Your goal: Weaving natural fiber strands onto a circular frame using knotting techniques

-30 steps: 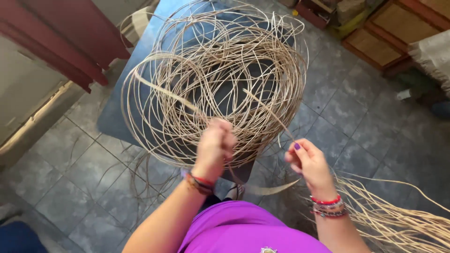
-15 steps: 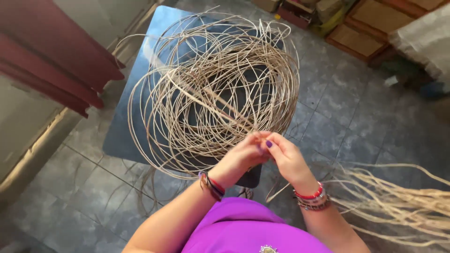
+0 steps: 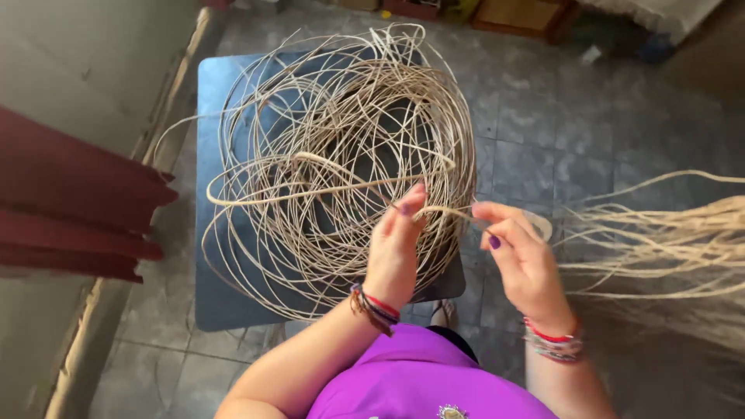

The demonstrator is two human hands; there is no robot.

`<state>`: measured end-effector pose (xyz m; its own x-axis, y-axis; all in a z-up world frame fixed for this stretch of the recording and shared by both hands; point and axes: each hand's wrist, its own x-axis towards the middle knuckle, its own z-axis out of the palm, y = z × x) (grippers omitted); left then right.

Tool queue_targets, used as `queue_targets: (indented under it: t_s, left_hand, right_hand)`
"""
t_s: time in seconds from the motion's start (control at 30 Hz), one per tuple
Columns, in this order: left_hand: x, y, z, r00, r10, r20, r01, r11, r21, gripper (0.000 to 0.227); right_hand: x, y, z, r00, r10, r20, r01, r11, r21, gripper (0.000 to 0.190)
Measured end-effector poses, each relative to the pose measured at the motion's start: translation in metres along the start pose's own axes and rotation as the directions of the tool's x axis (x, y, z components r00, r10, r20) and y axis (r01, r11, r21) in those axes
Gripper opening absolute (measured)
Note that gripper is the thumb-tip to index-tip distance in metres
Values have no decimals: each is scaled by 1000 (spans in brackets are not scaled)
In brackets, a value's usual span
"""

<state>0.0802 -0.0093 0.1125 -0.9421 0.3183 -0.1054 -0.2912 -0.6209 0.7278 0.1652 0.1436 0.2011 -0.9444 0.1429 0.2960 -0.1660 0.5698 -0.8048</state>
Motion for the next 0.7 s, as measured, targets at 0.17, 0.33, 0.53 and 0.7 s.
queue_targets:
  t_s: [0.17, 0.33, 0.53, 0.7]
  left_hand:
    - [10, 17, -41, 998, -28, -53, 34, 993, 115, 37]
    - [-29, 6, -7, 981, -168, 98, 150, 974, 170, 36]
    - [-46, -13, 28, 949, -260, 179, 232, 959, 160, 35]
    - [13, -3, 21, 945, -230, 234, 299, 898, -324, 34]
  right_hand:
    - [-61, 59, -17, 946, 257, -195, -228, 960, 162, 24]
    - [-49, 19, 38, 852, 447, -272, -366, 881, 299, 20]
    - [-51, 15, 62, 858, 454, -243, -469, 883, -5, 17]
    - [-107, 44, 24, 784, 477, -396, -560, 820, -120, 13]
